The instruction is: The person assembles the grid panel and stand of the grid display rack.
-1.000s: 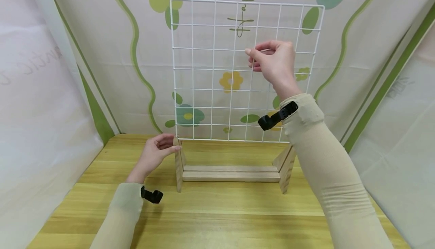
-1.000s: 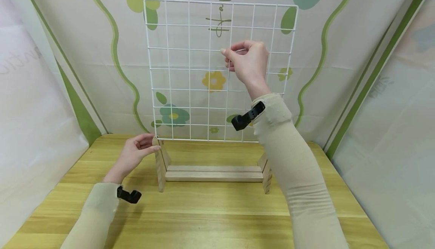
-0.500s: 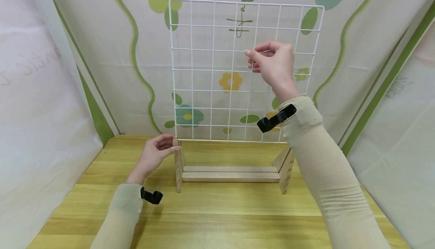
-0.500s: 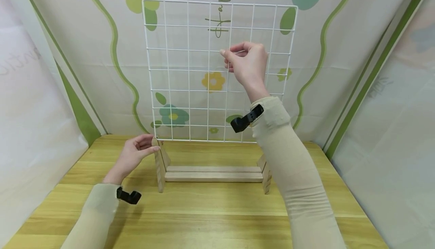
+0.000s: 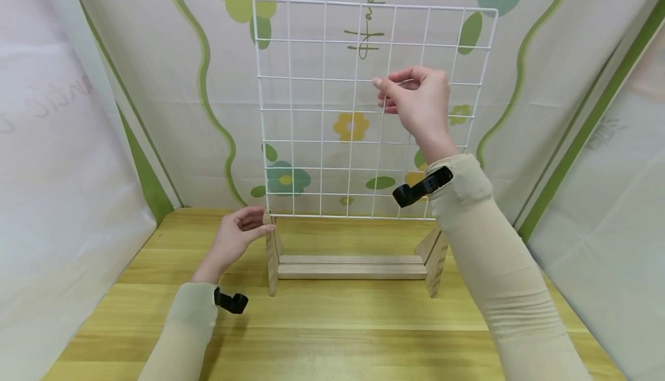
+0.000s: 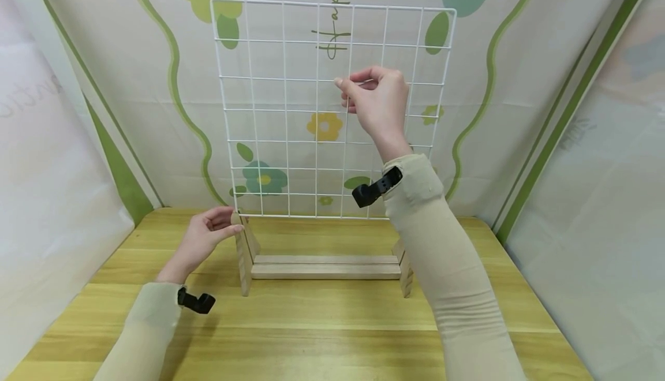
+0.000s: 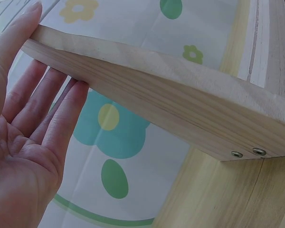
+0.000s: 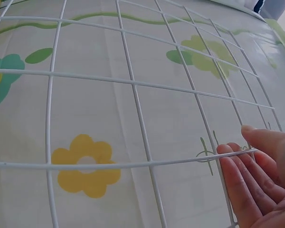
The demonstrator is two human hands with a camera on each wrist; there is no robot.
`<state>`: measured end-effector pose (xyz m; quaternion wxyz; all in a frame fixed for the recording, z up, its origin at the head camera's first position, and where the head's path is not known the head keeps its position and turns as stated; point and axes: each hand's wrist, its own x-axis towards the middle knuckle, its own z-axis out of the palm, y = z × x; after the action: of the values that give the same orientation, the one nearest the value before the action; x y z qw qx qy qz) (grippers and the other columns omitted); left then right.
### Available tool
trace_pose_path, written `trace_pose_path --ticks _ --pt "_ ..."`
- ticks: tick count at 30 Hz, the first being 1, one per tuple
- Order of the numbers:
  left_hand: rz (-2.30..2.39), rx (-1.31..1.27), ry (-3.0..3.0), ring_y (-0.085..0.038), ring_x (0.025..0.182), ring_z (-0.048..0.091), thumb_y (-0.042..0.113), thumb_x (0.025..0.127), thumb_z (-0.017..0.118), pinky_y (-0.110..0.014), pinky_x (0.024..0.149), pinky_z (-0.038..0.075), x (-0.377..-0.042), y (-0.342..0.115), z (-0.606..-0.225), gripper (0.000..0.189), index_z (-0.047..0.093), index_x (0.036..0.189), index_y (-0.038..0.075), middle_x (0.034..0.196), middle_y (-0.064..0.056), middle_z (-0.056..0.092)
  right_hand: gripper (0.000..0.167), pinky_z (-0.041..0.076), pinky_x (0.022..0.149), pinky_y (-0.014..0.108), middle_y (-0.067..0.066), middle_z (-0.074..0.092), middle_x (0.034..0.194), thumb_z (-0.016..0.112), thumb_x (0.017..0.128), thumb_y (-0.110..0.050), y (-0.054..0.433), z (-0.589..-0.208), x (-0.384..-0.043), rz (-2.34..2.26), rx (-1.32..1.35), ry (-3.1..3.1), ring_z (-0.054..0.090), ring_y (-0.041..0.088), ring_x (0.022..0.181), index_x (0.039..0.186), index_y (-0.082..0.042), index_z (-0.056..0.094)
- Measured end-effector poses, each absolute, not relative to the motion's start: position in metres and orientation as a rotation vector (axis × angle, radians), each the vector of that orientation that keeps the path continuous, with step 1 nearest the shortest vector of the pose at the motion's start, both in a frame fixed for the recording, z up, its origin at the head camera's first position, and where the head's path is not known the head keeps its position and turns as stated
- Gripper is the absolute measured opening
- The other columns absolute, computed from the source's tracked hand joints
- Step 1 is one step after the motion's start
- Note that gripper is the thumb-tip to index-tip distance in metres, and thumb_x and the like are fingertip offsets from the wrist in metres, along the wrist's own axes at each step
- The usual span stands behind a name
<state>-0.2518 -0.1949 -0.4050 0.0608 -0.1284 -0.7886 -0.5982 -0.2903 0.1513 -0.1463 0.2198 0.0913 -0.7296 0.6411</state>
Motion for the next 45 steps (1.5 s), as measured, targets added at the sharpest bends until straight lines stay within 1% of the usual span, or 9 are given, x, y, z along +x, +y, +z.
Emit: trace_pose_path --ticks 8,14,18,23,30,40,45 --pt "-1.816 -0.395 -2.385 -0.026 0.112 0.065 0.028 0.091 0.081 -0.025 0.09 0.055 -0.253 -0.195 -0.404 0.052 0.063 0.132 0.002 0.123 -0.014 0.068 0.029 0.061 0.07 0.029 0.015 0.074 0.089 0.088 0.082 -0.022 0.152 -0.147 -0.285 1.759 0.262 -2.015 0.072 0.026 0.076 0.099 -0.002 0.075" --pt "-1.808 -0.396 -2.398 -0.026 0.113 0.065 0.026 0.091 0.08 -0.025 0.09 0.054 -0.252 -0.196 -0.405 0.055 0.06 0.135 -0.002 0.124 -0.015 0.068 0.028 0.061 0.069 0.029 0.015 0.074 0.088 0.087 0.083 -0.022 0.152 -0.149 -0.282 1.735 0.288 -2.003 0.072 0.026 0.075 0.099 -0.002 0.075" --pt "-1.807 -0.393 -2.397 -0.025 0.112 0.065 0.026 0.091 0.081 -0.024 0.09 0.054 -0.252 -0.196 -0.405 0.055 0.06 0.135 -0.002 0.124 -0.015 0.068 0.028 0.061 0.07 0.029 0.015 0.074 0.088 0.087 0.084 -0.023 0.152 -0.15 -0.28 1.721 0.299 -1.998 0.072 0.027 0.075 0.099 -0.002 0.075" --pt "-1.803 -0.406 -2.389 -0.025 0.111 0.065 0.025 0.092 0.08 -0.024 0.089 0.054 -0.253 -0.195 -0.405 0.054 0.06 0.134 -0.002 0.123 -0.015 0.068 0.029 0.061 0.07 0.029 0.014 0.074 0.089 0.086 0.084 -0.024 0.153 -0.151 -0.278 1.711 0.297 -1.994 0.072 0.027 0.076 0.099 -0.003 0.075" --pt "-1.815 -0.409 -2.386 -0.028 0.113 0.065 0.025 0.092 0.08 -0.024 0.09 0.054 -0.253 -0.196 -0.405 0.053 0.061 0.133 -0.001 0.123 -0.016 0.068 0.029 0.061 0.069 0.028 0.014 0.075 0.089 0.086 0.084 -0.025 0.152 -0.155 -0.273 1.684 0.298 -1.983 0.071 0.027 0.075 0.099 -0.003 0.075" --pt "-1.816 -0.406 -2.385 -0.026 0.111 0.066 0.026 0.091 0.081 -0.025 0.089 0.055 -0.254 -0.197 -0.406 0.055 0.061 0.133 -0.002 0.122 -0.015 0.069 0.028 0.061 0.069 0.028 0.013 0.075 0.087 0.086 0.084 -0.025 0.149 -0.159 -0.269 1.652 0.329 -1.963 0.071 0.028 0.075 0.097 -0.002 0.075" --pt "-1.818 -0.414 -2.377 -0.026 0.111 0.066 0.026 0.091 0.081 -0.025 0.089 0.055 -0.254 -0.196 -0.407 0.053 0.062 0.133 -0.001 0.122 -0.015 0.069 0.027 0.061 0.068 0.028 0.013 0.075 0.086 0.086 0.085 -0.024 0.15 -0.16 -0.267 1.652 0.339 -1.949 0.071 0.025 0.073 0.096 -0.002 0.075"
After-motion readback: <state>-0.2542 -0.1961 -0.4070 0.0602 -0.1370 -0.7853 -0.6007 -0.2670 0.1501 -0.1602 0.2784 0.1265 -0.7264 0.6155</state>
